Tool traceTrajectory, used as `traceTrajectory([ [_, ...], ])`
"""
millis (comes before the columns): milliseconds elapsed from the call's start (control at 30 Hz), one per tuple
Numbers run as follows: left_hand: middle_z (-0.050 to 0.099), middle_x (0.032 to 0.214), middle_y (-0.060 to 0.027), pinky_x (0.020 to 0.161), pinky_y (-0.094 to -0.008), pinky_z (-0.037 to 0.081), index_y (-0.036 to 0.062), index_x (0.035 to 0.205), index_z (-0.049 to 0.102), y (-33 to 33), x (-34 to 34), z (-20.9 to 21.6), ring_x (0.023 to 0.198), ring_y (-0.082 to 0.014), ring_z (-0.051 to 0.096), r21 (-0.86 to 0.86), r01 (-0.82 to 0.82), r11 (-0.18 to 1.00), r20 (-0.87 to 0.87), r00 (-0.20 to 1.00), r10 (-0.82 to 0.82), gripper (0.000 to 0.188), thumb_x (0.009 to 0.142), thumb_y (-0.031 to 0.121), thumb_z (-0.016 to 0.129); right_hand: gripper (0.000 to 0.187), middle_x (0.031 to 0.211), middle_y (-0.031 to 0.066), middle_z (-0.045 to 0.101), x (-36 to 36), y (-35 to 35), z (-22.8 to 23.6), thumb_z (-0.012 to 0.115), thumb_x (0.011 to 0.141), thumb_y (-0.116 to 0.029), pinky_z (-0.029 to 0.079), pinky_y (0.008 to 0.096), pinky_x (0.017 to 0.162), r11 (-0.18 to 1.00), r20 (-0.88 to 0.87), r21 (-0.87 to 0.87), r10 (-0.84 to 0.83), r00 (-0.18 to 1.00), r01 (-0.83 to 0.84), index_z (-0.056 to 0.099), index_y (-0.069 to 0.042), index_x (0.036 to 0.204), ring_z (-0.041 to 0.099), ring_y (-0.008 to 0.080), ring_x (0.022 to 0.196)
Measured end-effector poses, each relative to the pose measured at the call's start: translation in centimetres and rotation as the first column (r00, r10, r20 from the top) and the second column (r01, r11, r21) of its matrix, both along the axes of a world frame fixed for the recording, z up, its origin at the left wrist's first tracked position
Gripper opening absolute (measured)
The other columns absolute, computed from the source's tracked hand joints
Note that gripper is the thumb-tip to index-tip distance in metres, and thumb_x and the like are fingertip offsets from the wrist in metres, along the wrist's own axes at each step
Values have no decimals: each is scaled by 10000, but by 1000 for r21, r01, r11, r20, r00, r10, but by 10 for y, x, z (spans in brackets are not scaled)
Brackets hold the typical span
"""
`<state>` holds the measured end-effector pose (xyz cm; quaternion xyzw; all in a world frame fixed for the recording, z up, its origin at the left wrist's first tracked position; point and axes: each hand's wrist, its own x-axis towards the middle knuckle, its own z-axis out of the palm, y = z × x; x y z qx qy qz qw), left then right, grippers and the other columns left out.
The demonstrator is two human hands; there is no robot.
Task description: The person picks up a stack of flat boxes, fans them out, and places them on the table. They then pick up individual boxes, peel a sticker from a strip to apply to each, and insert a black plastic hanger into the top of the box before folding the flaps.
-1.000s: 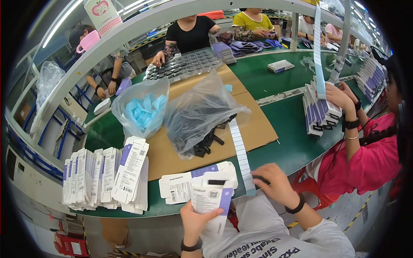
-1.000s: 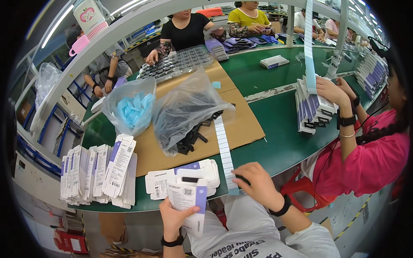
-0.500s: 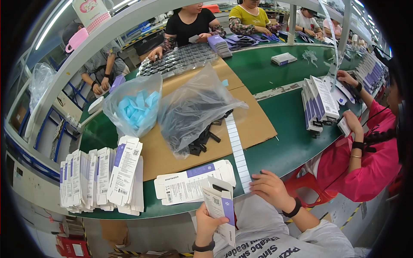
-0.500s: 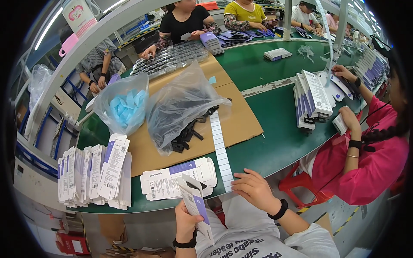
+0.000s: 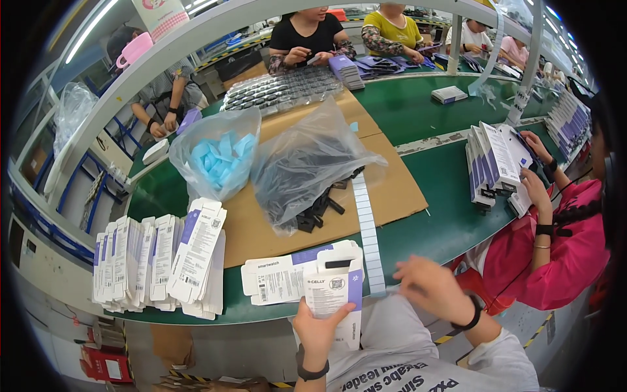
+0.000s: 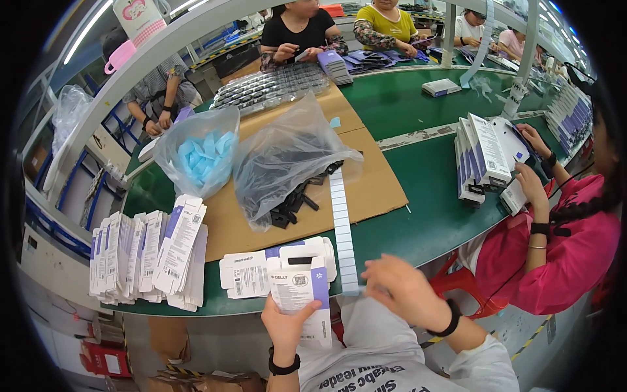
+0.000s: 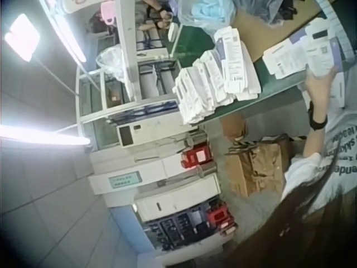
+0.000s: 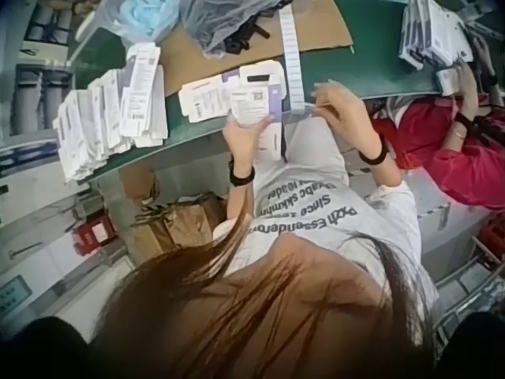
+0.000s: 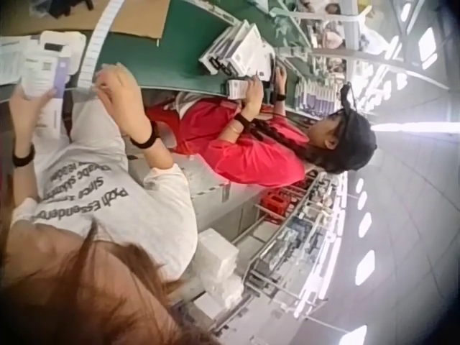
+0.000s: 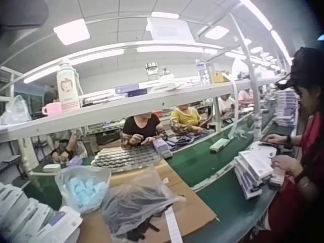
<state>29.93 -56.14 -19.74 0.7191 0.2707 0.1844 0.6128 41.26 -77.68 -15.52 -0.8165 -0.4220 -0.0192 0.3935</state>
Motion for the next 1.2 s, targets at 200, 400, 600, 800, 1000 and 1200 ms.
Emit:
traceTrajectory([
  [200, 736, 861, -145, 682, -294, 558, -55, 1005, 610, -7, -4, 8, 742, -203, 724, 317, 1, 948, -16, 1000, 5, 624, 634, 335, 925, 171, 877, 60, 626, 22, 41, 70, 733, 764, -54, 504, 368, 754, 994, 179, -78, 93, 979, -80, 607, -65, 879, 601, 274, 860],
  [400, 727, 826, -163, 620, -303, 557, -56, 991, 610, -11, -10, 6, 691, -240, 725, 390, 28, 920, 1, 1000, -31, 661, 623, 397, 919, 150, 830, 52, 579, 22, 60, 75, 698, 775, -92, 484, 341, 711, 965, 402, -224, 220, 889, -138, 591, -76, 879, 560, 242, 822],
  [600, 737, 884, -146, 712, -291, 565, -56, 1037, 603, -12, -13, 13, 784, -181, 723, 336, 62, 940, -32, 998, -55, 634, 613, 273, 938, 133, 810, 40, 584, 18, 65, 75, 694, 768, -126, 479, 337, 699, 942, 438, -300, 276, 855, -150, 587, -98, 843, 559, 230, 808],
  [800, 734, 874, -158, 689, -291, 566, -60, 1021, 601, -12, -14, 13, 774, -192, 727, 362, 93, 927, -92, 994, -64, 655, 601, 309, 943, 129, 800, 35, 589, 18, 63, 82, 703, 767, -137, 487, 345, 693, 938, 421, -321, 262, 869, -127, 599, -105, 836, 569, 232, 820],
  [1000, 732, 862, -160, 694, -298, 565, -61, 1006, 604, -12, -15, 12, 762, -194, 725, 360, 89, 929, -84, 995, -63, 655, 595, 319, 943, 113, 809, 42, 596, 16, 63, 85, 697, 791, -137, 492, 346, 679, 923, 343, -361, 266, 901, -135, 602, -100, 840, 573, 241, 829],
  [1200, 712, 757, -150, 579, -321, 548, -15, 884, 592, -13, -16, 7, 643, -253, 713, 395, 30, 918, 21, 999, -42, 639, 618, 478, 899, 128, 805, 61, 586, 16, 68, 78, 699, 790, -124, 485, 349, 713, 933, 283, -335, 230, 931, -129, 597, -81, 854, 568, 261, 846],
])
